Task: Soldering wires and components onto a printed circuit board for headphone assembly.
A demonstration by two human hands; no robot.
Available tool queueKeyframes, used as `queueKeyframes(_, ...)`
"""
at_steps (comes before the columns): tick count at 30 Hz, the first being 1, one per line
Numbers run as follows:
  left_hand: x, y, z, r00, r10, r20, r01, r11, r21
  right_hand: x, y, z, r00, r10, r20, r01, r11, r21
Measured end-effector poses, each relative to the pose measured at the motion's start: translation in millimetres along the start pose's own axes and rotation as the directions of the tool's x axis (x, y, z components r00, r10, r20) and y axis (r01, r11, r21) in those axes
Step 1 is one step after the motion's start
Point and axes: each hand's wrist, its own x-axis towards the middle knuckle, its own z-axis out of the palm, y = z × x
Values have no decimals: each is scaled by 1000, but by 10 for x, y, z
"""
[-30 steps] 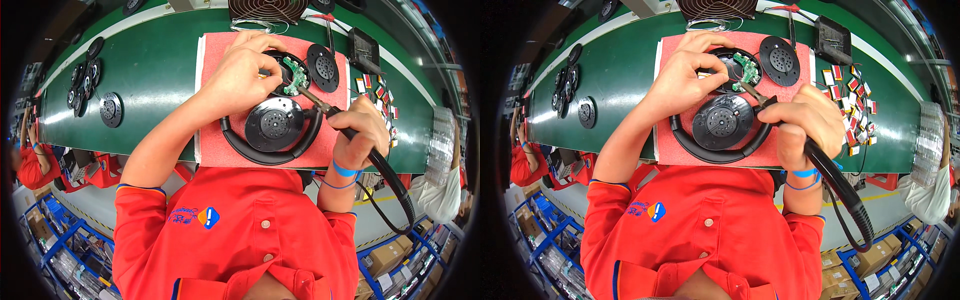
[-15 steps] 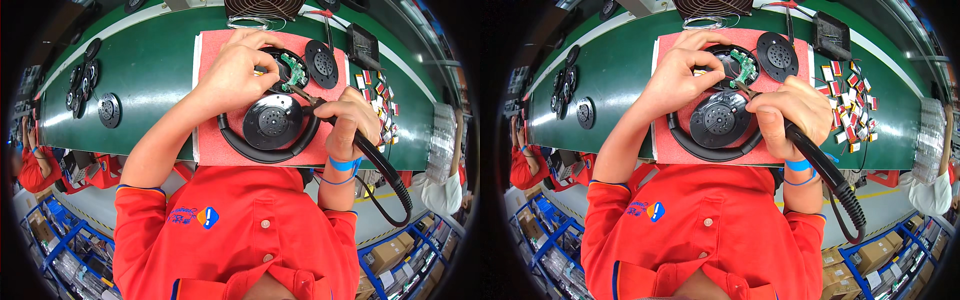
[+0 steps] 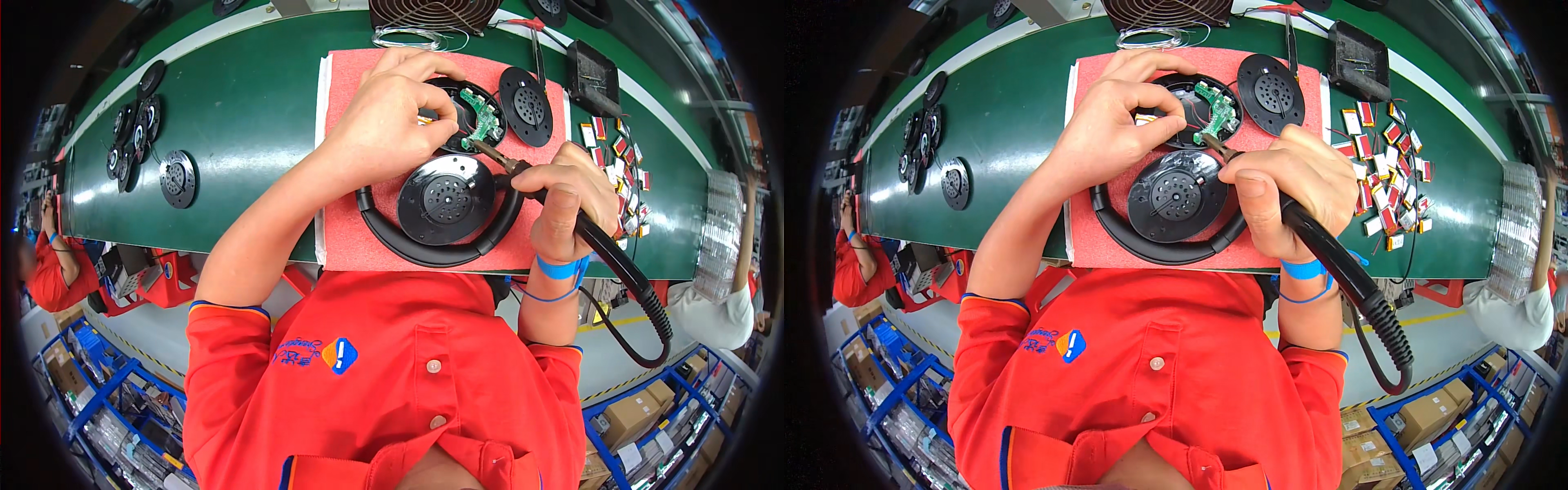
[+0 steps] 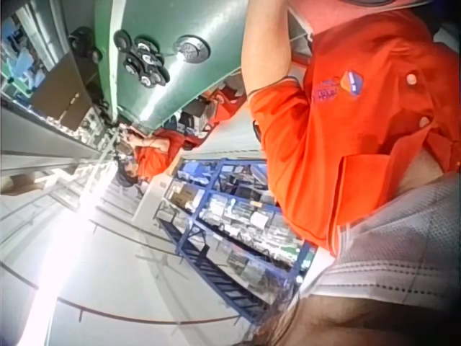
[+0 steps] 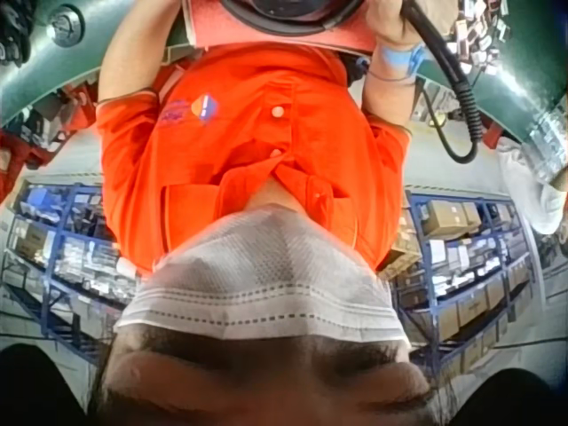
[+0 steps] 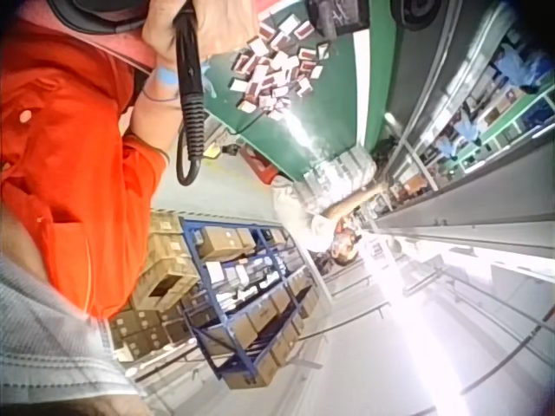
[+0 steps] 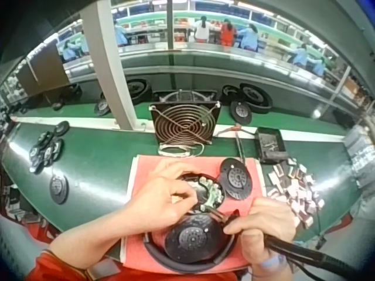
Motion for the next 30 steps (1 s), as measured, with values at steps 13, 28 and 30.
queueKeyframes(13,-2,15,-6,1000,9,9,-10,999,36,-25,-4,-33,997,20,-70,-21,1000,-10)
queueKeyframes(28,9,42,1,995,82,59,-88,990,111,-22,23,-53,998,-1,-70,1,1000,-1)
queueKeyframes(30,-5,5,32,995,83,46,-88,990,113,-20,21,-45,998,-2,-63,2,1000,1)
